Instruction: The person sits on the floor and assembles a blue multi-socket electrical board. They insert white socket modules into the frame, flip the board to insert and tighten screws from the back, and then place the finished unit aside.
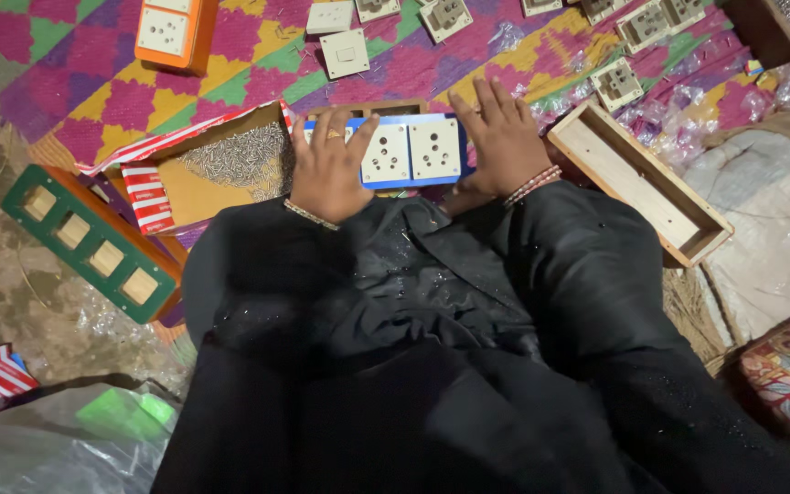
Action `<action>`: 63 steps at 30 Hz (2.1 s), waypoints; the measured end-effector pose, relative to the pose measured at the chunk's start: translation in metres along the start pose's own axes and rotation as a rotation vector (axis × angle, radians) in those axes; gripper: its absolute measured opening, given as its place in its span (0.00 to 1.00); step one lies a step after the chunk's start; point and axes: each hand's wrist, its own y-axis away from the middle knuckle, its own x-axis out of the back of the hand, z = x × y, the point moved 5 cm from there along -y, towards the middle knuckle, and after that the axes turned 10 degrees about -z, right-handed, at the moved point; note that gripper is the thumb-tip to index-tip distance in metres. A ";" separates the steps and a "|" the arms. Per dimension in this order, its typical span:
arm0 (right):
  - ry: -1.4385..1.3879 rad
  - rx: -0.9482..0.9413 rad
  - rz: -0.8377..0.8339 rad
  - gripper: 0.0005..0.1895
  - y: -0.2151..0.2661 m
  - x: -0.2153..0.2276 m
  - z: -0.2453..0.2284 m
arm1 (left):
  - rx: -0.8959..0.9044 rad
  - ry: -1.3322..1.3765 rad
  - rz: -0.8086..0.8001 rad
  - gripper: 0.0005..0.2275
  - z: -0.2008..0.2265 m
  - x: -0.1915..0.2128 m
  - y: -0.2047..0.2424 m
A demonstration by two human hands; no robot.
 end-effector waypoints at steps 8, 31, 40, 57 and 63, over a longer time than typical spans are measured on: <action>0.000 0.094 0.046 0.70 0.007 0.022 -0.019 | -0.031 0.026 0.001 0.34 -0.009 0.017 0.005; 0.022 0.260 0.318 0.52 0.020 0.033 -0.058 | -0.179 0.123 -0.106 0.38 0.028 -0.004 -0.001; -0.046 -0.016 0.341 0.52 0.018 0.022 -0.017 | 0.383 0.341 0.199 0.21 -0.015 0.001 0.000; -0.174 -0.120 0.414 0.48 0.025 0.028 0.009 | 0.410 0.140 -0.499 0.14 -0.078 -0.143 -0.051; -0.187 -0.108 0.365 0.43 0.019 0.029 0.004 | 0.683 0.234 -0.588 0.13 -0.097 -0.161 -0.047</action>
